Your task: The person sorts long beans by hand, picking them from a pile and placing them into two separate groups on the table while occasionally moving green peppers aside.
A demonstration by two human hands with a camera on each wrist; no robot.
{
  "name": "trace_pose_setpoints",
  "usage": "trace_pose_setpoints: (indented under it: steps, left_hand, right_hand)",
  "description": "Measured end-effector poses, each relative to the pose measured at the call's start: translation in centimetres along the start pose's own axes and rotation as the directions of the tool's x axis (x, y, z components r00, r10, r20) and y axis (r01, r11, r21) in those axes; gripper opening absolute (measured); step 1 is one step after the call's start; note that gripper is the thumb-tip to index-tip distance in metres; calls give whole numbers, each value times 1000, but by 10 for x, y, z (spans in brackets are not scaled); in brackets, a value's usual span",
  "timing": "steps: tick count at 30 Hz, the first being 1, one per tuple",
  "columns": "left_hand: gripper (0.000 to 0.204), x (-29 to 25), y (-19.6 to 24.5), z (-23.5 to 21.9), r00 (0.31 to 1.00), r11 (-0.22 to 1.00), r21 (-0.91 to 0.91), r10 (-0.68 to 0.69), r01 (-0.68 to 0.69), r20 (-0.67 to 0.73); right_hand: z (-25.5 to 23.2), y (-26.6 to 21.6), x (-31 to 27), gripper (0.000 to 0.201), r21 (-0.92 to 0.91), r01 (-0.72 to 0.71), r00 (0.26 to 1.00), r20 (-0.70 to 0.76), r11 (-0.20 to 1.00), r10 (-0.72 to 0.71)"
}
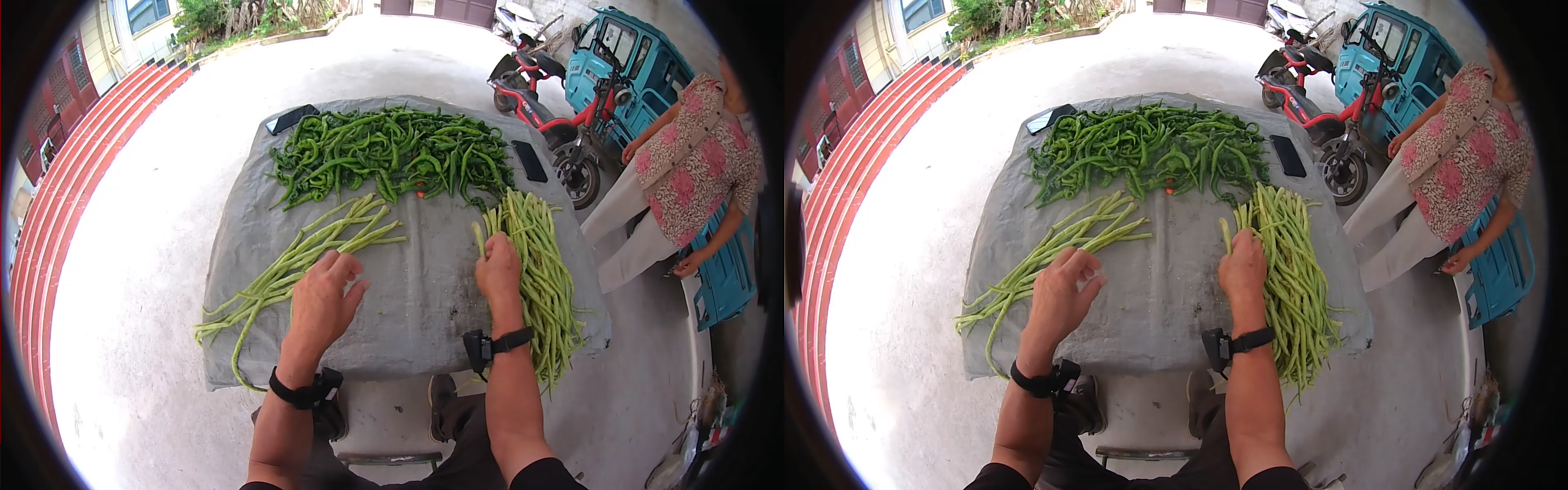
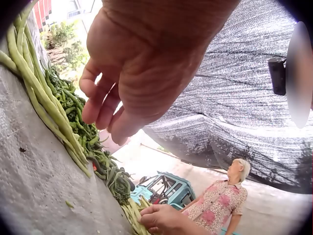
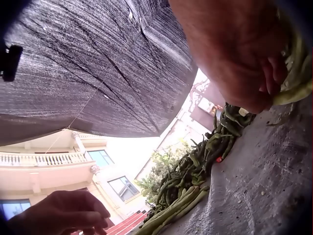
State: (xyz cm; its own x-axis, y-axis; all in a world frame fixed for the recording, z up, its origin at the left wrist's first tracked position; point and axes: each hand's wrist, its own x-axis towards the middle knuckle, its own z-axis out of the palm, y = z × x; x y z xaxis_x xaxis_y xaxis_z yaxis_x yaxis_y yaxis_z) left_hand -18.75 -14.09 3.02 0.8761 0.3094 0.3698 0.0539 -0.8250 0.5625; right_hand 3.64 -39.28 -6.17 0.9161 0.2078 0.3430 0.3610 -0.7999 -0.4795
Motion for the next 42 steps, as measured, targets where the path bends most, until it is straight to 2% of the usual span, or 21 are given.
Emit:
trace_pose_setpoints:
  steps: [4,7,10,16,20,23,25,29,31,34,37,40,42]
  left_hand:
    - [21,0,3,-1,1000,1000,4,-9,9,10]
    - [21,0,4,0,1000,1000,-16,-14,15,22]
    - [20,1,5,1,1000,999,-42,-12,13,27]
    - [20,0,11,8,999,982,-190,-7,17,51]
    - [21,0,19,18,996,954,-298,17,11,92]
    - [24,-3,24,31,979,835,-518,-105,183,177]
    - [26,-4,25,41,973,704,-676,-96,217,212]
    - [30,-2,29,48,962,463,-845,-170,268,212]
    - [28,-2,25,49,957,446,-850,-195,281,214]
    - [27,-4,21,52,953,436,-853,-224,286,205]
    - [27,-3,18,53,950,439,-851,-244,288,196]
    - [27,-1,19,49,937,442,-836,-269,324,220]
    - [27,-1,19,47,928,431,-834,-294,344,231]
  right_hand:
    - [-11,-12,0,29,80,9,995,-98,997,-1]
    - [-23,-19,2,31,135,-23,1000,-8,991,24]
    - [-35,-35,0,28,256,-2,1000,-6,967,3]
    - [-51,-72,-13,25,501,30,986,129,865,-108]
    - [-57,-92,-23,24,628,26,941,247,778,-231]
    - [-60,-107,-31,21,726,20,889,301,687,-345]
    - [-57,-115,-34,19,793,20,850,307,609,-429]
    - [-73,-138,-42,17,809,-64,826,372,584,-424]
    - [-72,-139,-44,19,806,-96,823,394,584,-409]
    - [-63,-137,-47,15,831,-39,839,329,556,-433]
    - [-60,-132,-45,17,870,-106,812,355,481,-464]
    - [-55,-114,-37,16,820,-28,838,331,572,-434]
    - [-51,-95,-30,18,602,98,924,240,792,-297]
